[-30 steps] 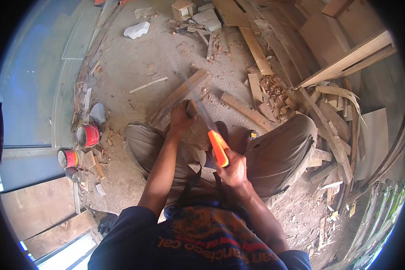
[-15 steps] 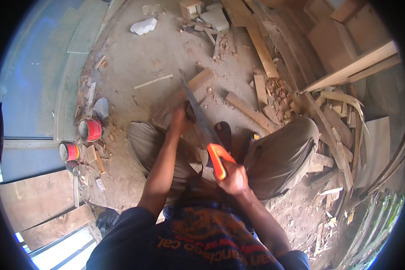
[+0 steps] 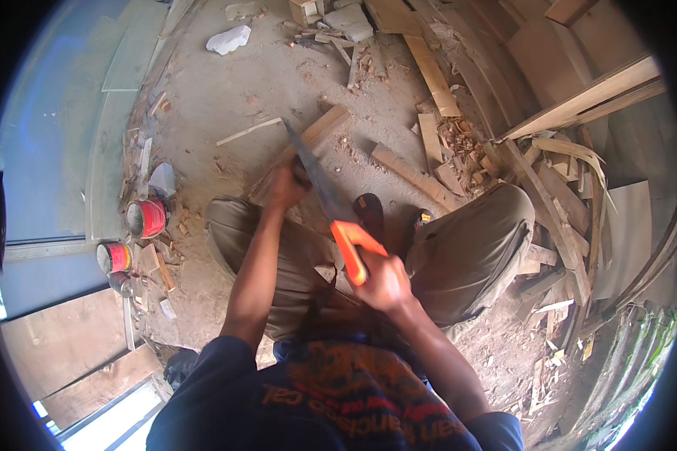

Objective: The person picks up a hand saw and a hammer, then sits on the floor to work on a piece of wood. They use the hammer to strike the wood repeatedly, splitting it into smaller pieces.

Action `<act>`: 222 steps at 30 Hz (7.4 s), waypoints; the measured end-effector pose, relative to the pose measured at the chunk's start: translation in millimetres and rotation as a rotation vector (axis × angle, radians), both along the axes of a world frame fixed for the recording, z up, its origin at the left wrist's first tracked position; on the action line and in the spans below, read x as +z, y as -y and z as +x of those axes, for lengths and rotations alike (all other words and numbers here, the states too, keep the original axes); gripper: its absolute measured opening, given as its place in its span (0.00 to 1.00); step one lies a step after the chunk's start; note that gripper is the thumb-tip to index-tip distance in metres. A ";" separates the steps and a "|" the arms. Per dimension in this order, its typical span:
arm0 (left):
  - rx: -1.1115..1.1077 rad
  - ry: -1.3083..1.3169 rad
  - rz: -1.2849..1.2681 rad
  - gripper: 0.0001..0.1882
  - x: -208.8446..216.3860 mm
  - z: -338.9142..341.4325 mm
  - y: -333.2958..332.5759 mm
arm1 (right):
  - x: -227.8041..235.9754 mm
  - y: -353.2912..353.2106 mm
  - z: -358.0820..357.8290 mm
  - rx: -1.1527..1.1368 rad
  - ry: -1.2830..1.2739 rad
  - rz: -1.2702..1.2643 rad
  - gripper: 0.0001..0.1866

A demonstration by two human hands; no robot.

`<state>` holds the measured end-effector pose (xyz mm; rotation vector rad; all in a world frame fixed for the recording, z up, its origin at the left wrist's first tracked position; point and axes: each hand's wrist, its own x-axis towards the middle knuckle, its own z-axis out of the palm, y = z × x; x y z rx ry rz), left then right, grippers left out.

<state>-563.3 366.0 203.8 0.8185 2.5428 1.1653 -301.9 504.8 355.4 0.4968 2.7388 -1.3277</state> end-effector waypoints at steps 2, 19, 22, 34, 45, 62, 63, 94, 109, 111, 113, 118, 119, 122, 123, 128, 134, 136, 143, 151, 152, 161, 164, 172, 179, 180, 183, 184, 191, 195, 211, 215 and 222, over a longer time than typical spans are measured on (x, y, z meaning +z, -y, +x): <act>-0.063 -0.067 -0.032 0.29 -2.9 7.1 -8.6 | -23.0 -3.1 -36.7 -0.043 -0.091 -0.023 0.11; 0.199 -0.018 0.166 0.27 22.2 -31.3 24.4 | 19.1 -10.8 25.3 0.072 -0.358 -0.015 0.09; 0.083 -0.014 0.191 0.27 15.3 -18.1 13.6 | -9.2 1.2 -15.7 0.054 -0.284 -0.014 0.14; 0.269 0.078 0.198 0.26 11.2 -49.2 30.5 | 1.0 1.0 48.8 0.105 -0.089 0.043 0.09; 0.275 0.233 0.360 0.26 35.4 -66.7 57.4 | 38.9 -25.2 57.1 -0.387 -0.199 -0.121 0.08; 0.078 0.200 0.518 0.08 75.4 -21.9 5.6 | 16.0 -16.6 2.9 0.285 -0.630 -0.003 0.09; 0.106 0.296 0.491 0.10 69.7 -19.6 5.1 | 16.9 -17.2 3.2 0.277 -0.623 -0.017 0.09; -0.068 0.389 0.343 0.45 43.8 87.9 -78.1 | -8.7 -56.5 -84.7 -0.660 -0.411 -0.285 0.12; -0.098 -0.369 -0.052 0.36 73.3 2.7 -115.9 | 44.0 -47.5 1.3 -0.537 -0.599 -0.051 0.14; -0.110 -0.334 -0.166 0.33 83.0 -11.9 -119.7 | 45.2 -36.0 14.0 -0.507 -0.519 -0.140 0.14; -0.109 -0.292 -0.236 0.33 93.6 -18.7 -123.8 | 44.8 -25.2 20.6 -0.472 -0.440 -0.119 0.13; -0.177 -0.247 -0.479 0.35 118.4 -7.0 -131.7 | 31.4 -11.8 30.1 -0.441 -0.337 -0.073 0.10; -0.185 -0.245 -0.492 0.34 115.7 -6.2 -132.2 | 30.7 -10.2 31.7 -0.451 -0.307 -0.070 0.10; -0.198 -0.230 -0.487 0.32 103.9 -9.5 -128.6 | 36.2 -6.4 34.2 -0.444 -0.317 -0.044 0.12; -0.204 -0.223 -0.475 0.32 104.0 -9.1 -129.5 | 37.1 -7.2 34.8 -0.456 -0.322 -0.049 0.13; -0.242 -0.169 -0.499 0.30 106.2 -6.1 -134.0 | 36.7 -10.3 38.6 -0.484 -0.310 -0.088 0.17; -0.252 -0.161 -0.511 0.30 104.0 -1.6 -134.7 | 40.3 -4.1 43.7 -0.496 -0.241 -0.092 0.13; -0.244 -0.179 -0.517 0.30 98.1 -1.9 -134.2 | 47.1 -4.3 40.7 -0.496 -0.231 -0.075 0.13; -0.213 -0.159 -0.537 0.29 100.0 -12.8 -136.6 | 56.2 -7.2 32.4 -0.534 -0.225 -0.106 0.16; -0.271 -0.127 -0.554 0.34 91.3 -3.7 -137.8 | 52.7 -17.0 19.3 -0.554 -0.220 -0.153 0.15; -0.272 -0.126 -0.542 0.33 89.9 -5.2 -134.3 | 52.7 -14.4 27.9 -0.534 -0.202 -0.140 0.15; -0.283 -0.128 -0.549 0.35 89.2 -4.3 -137.4 | 49.8 -16.8 20.0 -0.545 -0.226 -0.158 0.16; -0.266 -0.125 -0.523 0.35 94.9 -15.7 -133.5 | 44.0 -11.0 52.2 -0.440 -0.292 -0.040 0.13; -0.187 -0.138 -0.476 0.30 96.4 -42.3 -131.0 | 50.7 -17.2 46.2 -0.423 -0.169 -0.077 0.08; -0.133 -0.169 -0.431 0.34 92.1 -65.6 -126.2 | 61.0 -24.8 34.7 -0.433 -0.141 -0.130 0.07; -0.148 -0.176 -0.455 0.35 93.6 -65.7 -122.8 | 59.6 -23.9 42.9 -0.376 -0.170 -0.130 0.07; -0.162 -0.212 -0.544 0.34 101.9 -60.0 -117.5 | 58.1 -23.0 47.8 -0.362 -0.209 -0.095 0.07; -0.173 -0.204 -0.584 0.34 96.6 -52.4 -114.4 | 56.8 -25.4 37.7 -0.391 -0.183 -0.128 0.07; -0.148 -0.257 -0.461 0.34 80.6 -56.3 -95.4 | 35.6 -2.7 37.4 -0.426 -0.313 -0.186 0.12; -0.258 -0.213 -0.517 0.34 97.1 -31.9 -114.7 | 34.7 -17.5 -18.3 -0.558 -0.330 -0.297 0.14; -0.272 -0.216 -0.466 0.45 94.7 -41.3 -113.1 | 26.0 -23.3 0.1 -0.375 -0.385 -0.122 0.08; -0.173 -0.170 -0.384 0.40 122.3 -37.3 -120.0 | 12.8 -33.2 -10.9 -0.560 -0.068 -0.145 0.10; -0.155 -0.177 -0.353 0.53 120.9 -63.9 -88.5 | 11.5 -42.4 15.7 -0.741 -0.469 -0.292 0.12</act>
